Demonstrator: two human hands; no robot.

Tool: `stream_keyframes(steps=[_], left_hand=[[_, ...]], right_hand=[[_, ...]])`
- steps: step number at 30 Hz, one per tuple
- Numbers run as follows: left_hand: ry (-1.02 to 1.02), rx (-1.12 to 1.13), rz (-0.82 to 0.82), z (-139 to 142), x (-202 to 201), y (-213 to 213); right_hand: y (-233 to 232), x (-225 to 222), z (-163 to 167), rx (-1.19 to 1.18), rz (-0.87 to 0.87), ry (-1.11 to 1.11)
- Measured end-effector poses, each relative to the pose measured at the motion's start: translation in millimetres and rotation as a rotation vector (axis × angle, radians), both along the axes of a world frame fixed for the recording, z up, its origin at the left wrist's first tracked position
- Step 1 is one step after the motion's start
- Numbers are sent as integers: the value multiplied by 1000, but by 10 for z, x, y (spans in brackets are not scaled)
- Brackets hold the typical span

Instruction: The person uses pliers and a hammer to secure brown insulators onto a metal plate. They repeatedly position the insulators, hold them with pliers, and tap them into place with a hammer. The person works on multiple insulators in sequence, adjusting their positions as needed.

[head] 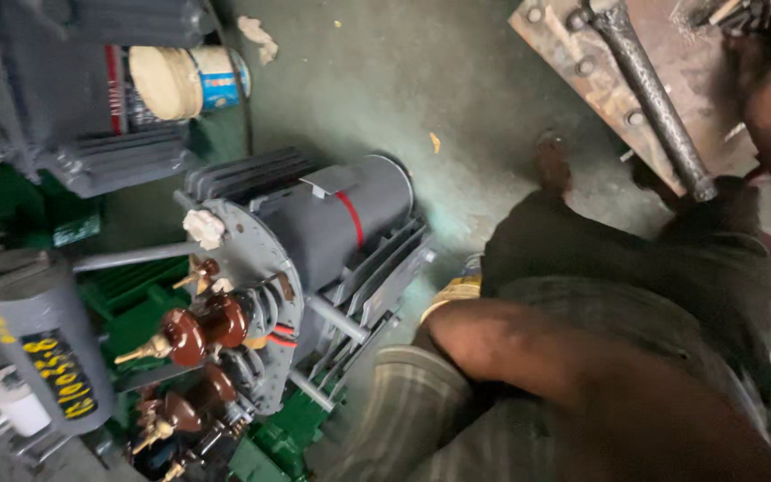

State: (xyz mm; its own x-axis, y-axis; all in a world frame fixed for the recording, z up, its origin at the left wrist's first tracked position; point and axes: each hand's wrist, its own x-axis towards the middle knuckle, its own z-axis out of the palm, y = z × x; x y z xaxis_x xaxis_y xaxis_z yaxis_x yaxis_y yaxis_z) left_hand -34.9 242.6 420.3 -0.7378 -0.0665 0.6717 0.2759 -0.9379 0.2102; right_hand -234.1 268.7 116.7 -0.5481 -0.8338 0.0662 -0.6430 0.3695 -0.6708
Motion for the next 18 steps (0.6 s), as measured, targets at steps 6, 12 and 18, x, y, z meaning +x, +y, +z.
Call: stream_keyframes(steps=[6,12,18], left_hand=[[-2,-24,-1,74,-480,107],[-42,-40,75,186,-833,183],[-4,-64,159,179,-1043,284]], right_hand=[[134,-343,-3,343,140,376],[493,-580,4,-71,-122,-333],[423,-1088,-149,-30,58,-98]])
